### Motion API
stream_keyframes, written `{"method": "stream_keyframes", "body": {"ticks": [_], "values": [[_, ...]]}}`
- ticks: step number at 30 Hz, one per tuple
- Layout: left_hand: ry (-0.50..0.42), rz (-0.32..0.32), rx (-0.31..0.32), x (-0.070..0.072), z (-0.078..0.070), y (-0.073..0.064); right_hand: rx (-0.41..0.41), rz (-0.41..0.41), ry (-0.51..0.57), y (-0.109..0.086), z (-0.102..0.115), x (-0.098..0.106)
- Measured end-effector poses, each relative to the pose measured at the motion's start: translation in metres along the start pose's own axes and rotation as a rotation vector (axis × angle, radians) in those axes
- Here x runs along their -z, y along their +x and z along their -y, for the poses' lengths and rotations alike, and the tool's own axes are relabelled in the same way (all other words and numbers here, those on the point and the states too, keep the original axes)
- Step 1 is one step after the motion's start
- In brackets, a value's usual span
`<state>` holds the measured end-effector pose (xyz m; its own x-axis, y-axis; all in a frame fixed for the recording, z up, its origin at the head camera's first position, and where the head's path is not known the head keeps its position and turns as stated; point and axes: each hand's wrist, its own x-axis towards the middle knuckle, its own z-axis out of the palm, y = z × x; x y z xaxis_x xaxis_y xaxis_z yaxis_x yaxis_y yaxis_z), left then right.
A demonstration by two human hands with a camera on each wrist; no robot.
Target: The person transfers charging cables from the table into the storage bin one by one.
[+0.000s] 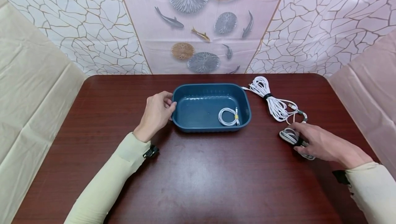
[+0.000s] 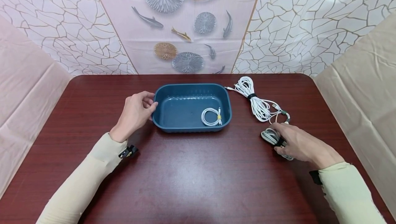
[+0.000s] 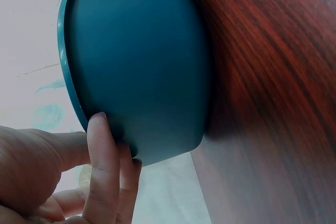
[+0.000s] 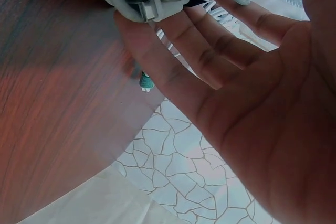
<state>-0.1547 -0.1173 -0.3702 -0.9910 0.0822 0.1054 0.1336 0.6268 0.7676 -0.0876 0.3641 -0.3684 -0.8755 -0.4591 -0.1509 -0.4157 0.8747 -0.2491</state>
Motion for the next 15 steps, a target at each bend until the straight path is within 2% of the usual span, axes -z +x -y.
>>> {"method": "stream_keyframes", "body": {"ticks": [5,15], "values": [[-0.003,0.001,0.003,-0.0001,-0.0004,-0.0004,-0.006,0.011,-0.006,0.0012,0.0010,0.0020],[-0.008,0.003,0.001,0.0006,-0.0009,-0.0005,0.030,-0.015,-0.034,0.0009,0.0017,0.0074]]}}
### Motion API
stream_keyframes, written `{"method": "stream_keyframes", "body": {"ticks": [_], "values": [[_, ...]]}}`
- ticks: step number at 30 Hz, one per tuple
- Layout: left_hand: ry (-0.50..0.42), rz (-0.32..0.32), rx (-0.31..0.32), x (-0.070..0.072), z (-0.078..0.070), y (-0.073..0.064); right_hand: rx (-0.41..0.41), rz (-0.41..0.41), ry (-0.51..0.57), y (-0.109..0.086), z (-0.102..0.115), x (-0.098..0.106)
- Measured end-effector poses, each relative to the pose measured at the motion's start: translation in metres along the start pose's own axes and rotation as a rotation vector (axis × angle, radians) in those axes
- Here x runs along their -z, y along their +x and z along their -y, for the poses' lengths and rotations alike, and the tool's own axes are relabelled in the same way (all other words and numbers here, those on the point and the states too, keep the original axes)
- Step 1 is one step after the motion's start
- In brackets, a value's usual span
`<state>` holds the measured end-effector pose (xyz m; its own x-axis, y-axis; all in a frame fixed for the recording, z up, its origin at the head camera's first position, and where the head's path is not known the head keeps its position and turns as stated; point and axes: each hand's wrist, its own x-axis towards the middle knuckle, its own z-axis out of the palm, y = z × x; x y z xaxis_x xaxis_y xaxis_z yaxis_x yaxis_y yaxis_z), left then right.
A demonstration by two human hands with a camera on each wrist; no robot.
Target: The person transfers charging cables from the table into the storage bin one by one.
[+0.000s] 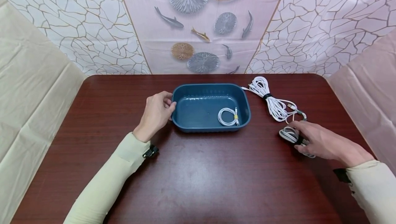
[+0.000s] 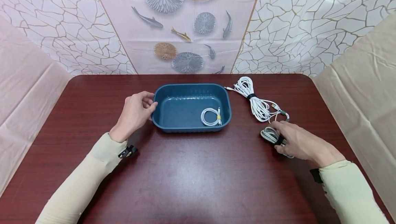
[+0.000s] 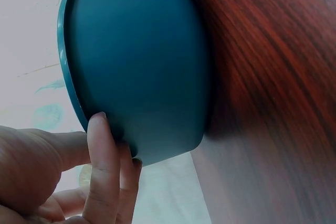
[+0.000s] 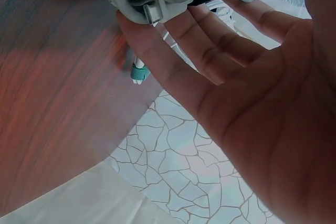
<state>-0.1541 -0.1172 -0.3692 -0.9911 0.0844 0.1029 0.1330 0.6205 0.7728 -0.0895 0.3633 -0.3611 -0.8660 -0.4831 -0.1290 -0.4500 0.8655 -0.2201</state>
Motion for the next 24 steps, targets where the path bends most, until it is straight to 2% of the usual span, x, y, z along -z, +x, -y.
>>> {"method": "stream_keyframes", "body": {"ticks": [13,24], "values": [[-0.005,0.008,0.011,0.001,0.000,0.000,-0.010,0.041,-0.034,0.006,0.004,0.009],[0.005,0.009,0.001,0.000,0.000,0.000,0.015,0.010,-0.045,0.008,0.006,0.014]]}}
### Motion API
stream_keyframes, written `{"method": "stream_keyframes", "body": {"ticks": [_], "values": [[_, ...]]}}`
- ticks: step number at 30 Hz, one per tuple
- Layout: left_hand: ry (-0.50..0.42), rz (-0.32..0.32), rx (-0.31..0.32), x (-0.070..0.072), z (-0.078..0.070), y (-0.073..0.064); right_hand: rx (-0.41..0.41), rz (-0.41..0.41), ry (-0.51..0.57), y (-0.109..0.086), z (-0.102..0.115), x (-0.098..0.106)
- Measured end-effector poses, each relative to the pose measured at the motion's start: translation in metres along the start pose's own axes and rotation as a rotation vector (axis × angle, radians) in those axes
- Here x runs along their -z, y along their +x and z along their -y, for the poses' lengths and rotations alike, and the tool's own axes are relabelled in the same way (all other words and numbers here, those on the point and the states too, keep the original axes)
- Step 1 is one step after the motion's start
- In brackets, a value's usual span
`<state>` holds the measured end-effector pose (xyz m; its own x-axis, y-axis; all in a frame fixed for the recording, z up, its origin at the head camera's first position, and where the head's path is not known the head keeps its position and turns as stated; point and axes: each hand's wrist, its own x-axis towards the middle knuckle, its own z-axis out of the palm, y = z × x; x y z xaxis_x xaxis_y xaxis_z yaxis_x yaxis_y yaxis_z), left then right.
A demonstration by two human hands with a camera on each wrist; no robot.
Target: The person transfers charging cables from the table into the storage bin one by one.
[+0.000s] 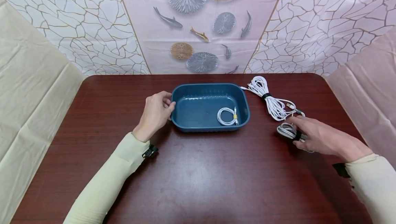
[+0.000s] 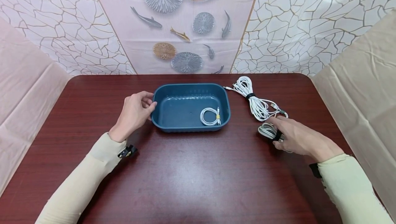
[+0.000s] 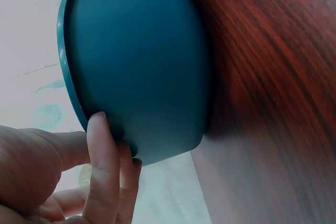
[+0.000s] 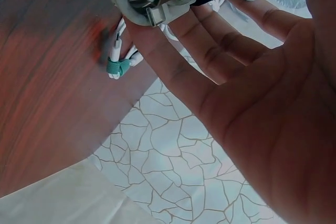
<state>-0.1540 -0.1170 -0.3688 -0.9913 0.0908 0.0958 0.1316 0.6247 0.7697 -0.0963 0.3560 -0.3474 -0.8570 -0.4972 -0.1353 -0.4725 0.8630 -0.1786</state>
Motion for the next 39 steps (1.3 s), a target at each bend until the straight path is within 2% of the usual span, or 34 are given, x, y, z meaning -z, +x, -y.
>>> {"method": "stream_keyframes", "body": {"ticks": [39], "values": [[0.006,0.006,0.008,0.001,-0.001,-0.001,-0.017,0.033,-0.023,0.015,0.013,0.024]]}}
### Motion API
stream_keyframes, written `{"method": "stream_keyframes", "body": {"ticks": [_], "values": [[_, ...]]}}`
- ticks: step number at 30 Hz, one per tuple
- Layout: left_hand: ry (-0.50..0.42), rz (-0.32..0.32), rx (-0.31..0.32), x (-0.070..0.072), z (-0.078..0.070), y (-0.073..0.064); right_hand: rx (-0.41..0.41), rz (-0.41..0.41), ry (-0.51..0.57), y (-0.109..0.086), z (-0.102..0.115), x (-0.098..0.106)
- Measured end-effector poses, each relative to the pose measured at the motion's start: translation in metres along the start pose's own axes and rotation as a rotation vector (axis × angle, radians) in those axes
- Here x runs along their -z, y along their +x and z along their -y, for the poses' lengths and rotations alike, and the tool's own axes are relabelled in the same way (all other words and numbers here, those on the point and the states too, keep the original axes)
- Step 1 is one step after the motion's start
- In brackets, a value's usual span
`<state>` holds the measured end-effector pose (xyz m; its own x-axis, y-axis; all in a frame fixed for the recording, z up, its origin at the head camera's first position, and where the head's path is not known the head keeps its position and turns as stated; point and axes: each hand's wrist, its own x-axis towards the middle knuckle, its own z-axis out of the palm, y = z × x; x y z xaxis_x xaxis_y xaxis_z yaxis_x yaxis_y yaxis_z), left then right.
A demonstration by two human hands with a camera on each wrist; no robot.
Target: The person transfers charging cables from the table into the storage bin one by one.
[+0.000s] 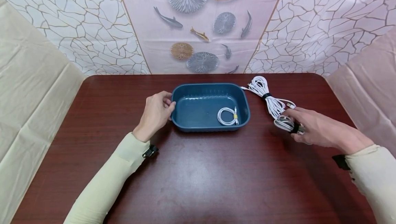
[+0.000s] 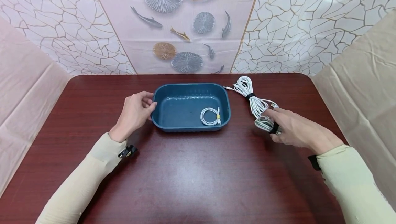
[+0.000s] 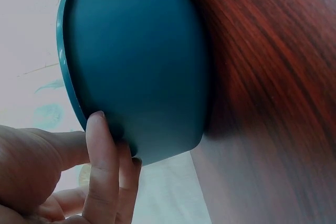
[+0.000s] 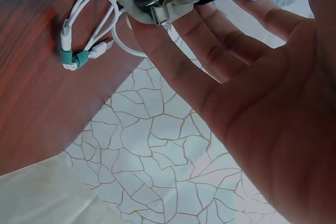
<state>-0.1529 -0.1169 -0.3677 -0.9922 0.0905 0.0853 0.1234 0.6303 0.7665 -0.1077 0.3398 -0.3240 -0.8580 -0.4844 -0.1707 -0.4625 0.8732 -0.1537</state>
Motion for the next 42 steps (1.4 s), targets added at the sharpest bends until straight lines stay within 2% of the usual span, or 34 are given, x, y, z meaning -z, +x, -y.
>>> {"method": "stream_keyframes", "body": {"ticks": [14,34,42], "values": [[-0.010,-0.025,-0.021,-0.003,0.002,0.001,0.020,-0.003,-0.018,0.006,0.004,0.007],[-0.014,-0.011,-0.015,-0.003,0.001,0.001,0.029,-0.010,-0.045,0.009,0.011,0.019],[-0.019,-0.015,-0.015,-0.001,0.002,0.001,0.021,0.012,-0.047,0.013,0.013,0.024]]}}
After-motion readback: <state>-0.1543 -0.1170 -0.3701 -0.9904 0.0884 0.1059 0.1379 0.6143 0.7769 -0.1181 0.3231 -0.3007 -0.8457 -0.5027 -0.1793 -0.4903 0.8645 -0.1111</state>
